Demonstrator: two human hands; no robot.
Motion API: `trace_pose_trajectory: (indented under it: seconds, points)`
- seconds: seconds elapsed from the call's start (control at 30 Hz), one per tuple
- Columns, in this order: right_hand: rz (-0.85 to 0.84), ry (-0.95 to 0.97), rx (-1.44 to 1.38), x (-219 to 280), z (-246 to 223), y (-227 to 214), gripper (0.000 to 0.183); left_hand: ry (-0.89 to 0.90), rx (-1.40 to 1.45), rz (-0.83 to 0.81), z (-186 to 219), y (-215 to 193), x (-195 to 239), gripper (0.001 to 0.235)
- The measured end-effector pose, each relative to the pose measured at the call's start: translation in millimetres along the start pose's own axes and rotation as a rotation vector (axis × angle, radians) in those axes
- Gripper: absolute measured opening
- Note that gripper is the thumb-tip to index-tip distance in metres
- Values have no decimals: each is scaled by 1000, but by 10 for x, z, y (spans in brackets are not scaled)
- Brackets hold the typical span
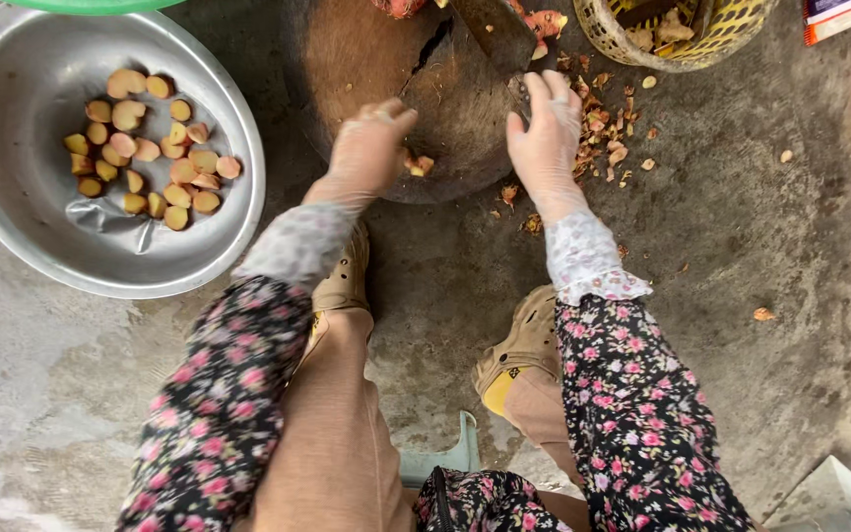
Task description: The person slices a ginger-like root on a wooden board using a knife, then places the slices into a metal bowl.
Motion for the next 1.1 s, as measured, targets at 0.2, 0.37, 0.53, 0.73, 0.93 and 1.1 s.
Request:
trace_pose_trajectory:
  seconds: [0.2,0.37,0.53,0.73,0.93,1.1]
  points:
    - [-114,15,173,-52,301,158,70,-127,25,-208,50,353,-43,14]
    - [139,-53,-115,217,37,-129,46,-63,91,-77,32,238,234,26]
    - [-295,328,-491,829,-252,57,35,-252,238,-63,-122,267,270,37]
    - [-450,480,-621,1105,-549,558,52,-392,377,196,-478,218,353,27]
    - [-388,188,-143,932,-682,600,54,-233,605,399,-413,186,406,32]
    - [-384,186,28,842,-814,564,29,-397,521,254,-486,278,291,20]
Point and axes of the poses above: each hand's wrist, its own x-axis away from the middle knuckle, its own y-axis out of the palm, z = x × y, the point moved 7 cm from there along -x, towards the middle knuckle, and after that the axes turned 14 degrees about -z, right-handed, at the moved point
